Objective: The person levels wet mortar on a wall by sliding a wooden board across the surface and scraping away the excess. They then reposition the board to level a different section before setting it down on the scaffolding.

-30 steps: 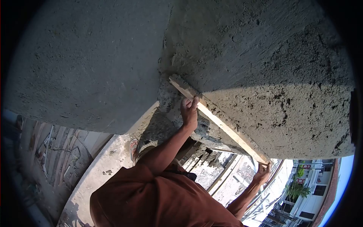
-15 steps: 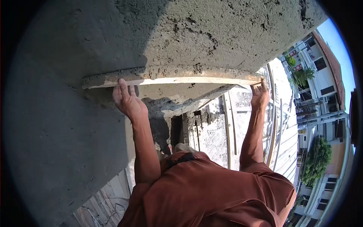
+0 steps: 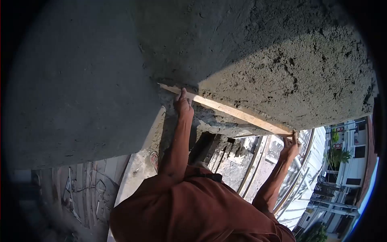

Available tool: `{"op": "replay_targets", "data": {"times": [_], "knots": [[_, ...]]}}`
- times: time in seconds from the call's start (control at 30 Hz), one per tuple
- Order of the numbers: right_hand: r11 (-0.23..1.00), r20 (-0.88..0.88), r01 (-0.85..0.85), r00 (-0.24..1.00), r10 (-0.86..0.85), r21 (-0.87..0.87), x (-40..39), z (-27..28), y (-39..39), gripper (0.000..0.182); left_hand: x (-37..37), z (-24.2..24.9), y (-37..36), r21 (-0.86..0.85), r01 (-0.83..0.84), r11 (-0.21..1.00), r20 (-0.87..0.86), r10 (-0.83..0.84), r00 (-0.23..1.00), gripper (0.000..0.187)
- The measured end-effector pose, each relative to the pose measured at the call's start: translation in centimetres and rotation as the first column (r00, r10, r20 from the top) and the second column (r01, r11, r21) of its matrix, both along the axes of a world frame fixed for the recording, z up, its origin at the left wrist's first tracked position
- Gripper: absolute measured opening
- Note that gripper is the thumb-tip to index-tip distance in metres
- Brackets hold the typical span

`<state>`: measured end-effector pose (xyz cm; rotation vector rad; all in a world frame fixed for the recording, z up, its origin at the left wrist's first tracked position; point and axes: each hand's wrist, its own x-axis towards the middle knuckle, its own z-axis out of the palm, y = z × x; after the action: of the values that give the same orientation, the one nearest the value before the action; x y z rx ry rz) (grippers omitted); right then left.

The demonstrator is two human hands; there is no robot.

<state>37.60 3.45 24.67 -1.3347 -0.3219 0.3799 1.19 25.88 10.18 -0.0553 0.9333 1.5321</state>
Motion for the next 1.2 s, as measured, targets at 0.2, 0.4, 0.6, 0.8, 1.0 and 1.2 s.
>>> {"op": "replay_targets", "data": {"times": [0.2,0.4,0.6,0.8,1.0,1.2], "knots": [[0.998,0.021,-0.058,0.998,0.058,-0.029,0.9,-0.5,-0.3,0.038,0.1,1.5,0.0,0.041,-0.042,0.998,-0.051,0.044,0.998,0.039],[0.994,-0.12,-0.07,0.99,0.08,0.086,2.0,-1.1,-0.1,0.046,-0.8,10.0,0.3,0.246,-0.106,0.963,-0.138,0.143,0.98,0.043],[0.989,-0.014,-0.15,0.989,0.151,0.009,1.8,1.1,0.1,0.05,-1.8,9.6,0.4,0.16,-0.005,0.987,-0.168,0.032,0.985,0.038],[1.0,0.048,-0.025,0.999,0.024,0.017,-2.0,1.4,2.0,0.021,-2.2,1.8,1.0,0.039,0.013,0.999,0.03,-0.014,0.999,0.055],[0.991,-0.073,-0.078,0.994,0.086,0.111,-3.2,2.3,1.7,0.043,-2.8,11.1,1.9,0.348,-0.141,0.927,-0.12,0.193,0.974,0.051],[0.991,-0.083,-0.075,0.993,0.084,0.108,-2.3,2.5,1.5,0.043,-3.2,11.0,1.6,0.354,-0.123,0.927,-0.134,0.18,0.974,0.039]]}}
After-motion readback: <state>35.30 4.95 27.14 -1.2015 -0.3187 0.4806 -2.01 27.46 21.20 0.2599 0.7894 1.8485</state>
